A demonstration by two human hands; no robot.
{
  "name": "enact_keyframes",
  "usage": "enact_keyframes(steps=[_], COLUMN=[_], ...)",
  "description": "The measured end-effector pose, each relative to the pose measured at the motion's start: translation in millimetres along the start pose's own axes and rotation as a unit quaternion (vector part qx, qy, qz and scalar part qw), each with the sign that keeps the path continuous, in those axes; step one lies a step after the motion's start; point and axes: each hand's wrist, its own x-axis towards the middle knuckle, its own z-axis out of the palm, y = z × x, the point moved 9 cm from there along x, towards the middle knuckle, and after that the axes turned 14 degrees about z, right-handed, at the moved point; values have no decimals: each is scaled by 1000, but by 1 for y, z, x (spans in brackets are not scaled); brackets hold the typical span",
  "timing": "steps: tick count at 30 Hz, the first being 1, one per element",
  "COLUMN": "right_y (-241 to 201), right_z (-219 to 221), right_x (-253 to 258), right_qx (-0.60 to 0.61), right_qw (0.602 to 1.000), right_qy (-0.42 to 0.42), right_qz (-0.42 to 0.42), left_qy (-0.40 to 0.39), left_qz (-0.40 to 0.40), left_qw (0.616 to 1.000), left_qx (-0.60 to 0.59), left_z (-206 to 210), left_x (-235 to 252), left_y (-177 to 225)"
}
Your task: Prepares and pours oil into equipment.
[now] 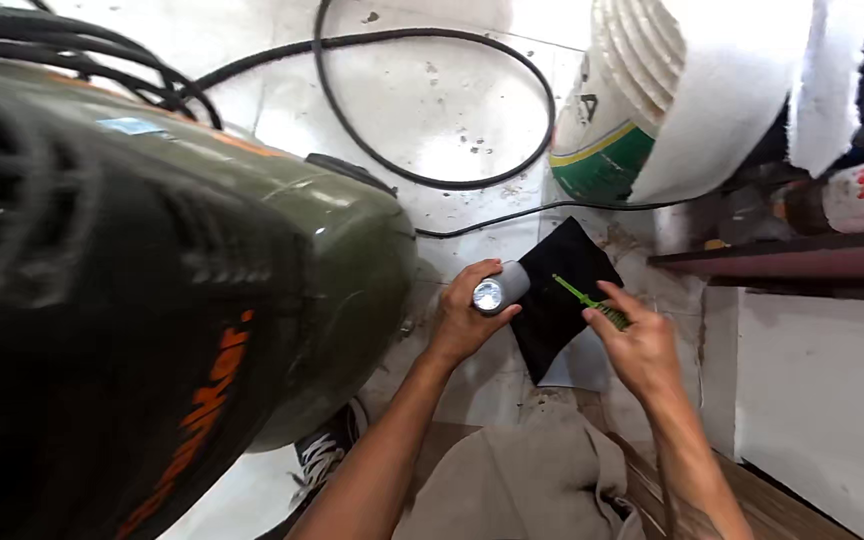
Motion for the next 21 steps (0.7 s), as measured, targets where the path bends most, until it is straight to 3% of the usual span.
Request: enact_keyframes(steps=[2, 4, 9, 11, 14, 18, 19, 21], right_y=[-62, -115, -223, -232, -201, -248, -251, -232], right_z=[-35, -51, -84, -54, 13, -61, -66, -36], right_x=[-12, -21, -55, -60, -51, -63, -61, -50], right_qx=[61, 116, 9, -67, -123, -88, -80, -92], right_qw=[991, 971, 944, 933, 928, 922, 922, 930], right_qy=[49, 47, 62, 43, -28, 31, 49, 27], right_qz=[-112, -202, -323, -350, -350, -376, -376, -354], left_qy=[1, 2, -1, 7, 9, -11, -15, -13], left_qz=[1, -5, -29, -31, -38, -29, -22, -15], left_qw=[1000, 1000, 999, 999, 999, 999, 1000, 1000], left_qx=[-2, -4, -16, -10, 0, -7, -7, -4], left_z=[0, 0, -3, -11, -13, -10, -8, -7], left_x=[1, 3, 6, 9, 9, 4, 6, 7], left_y=[0, 1, 5, 20, 30, 22, 18, 15])
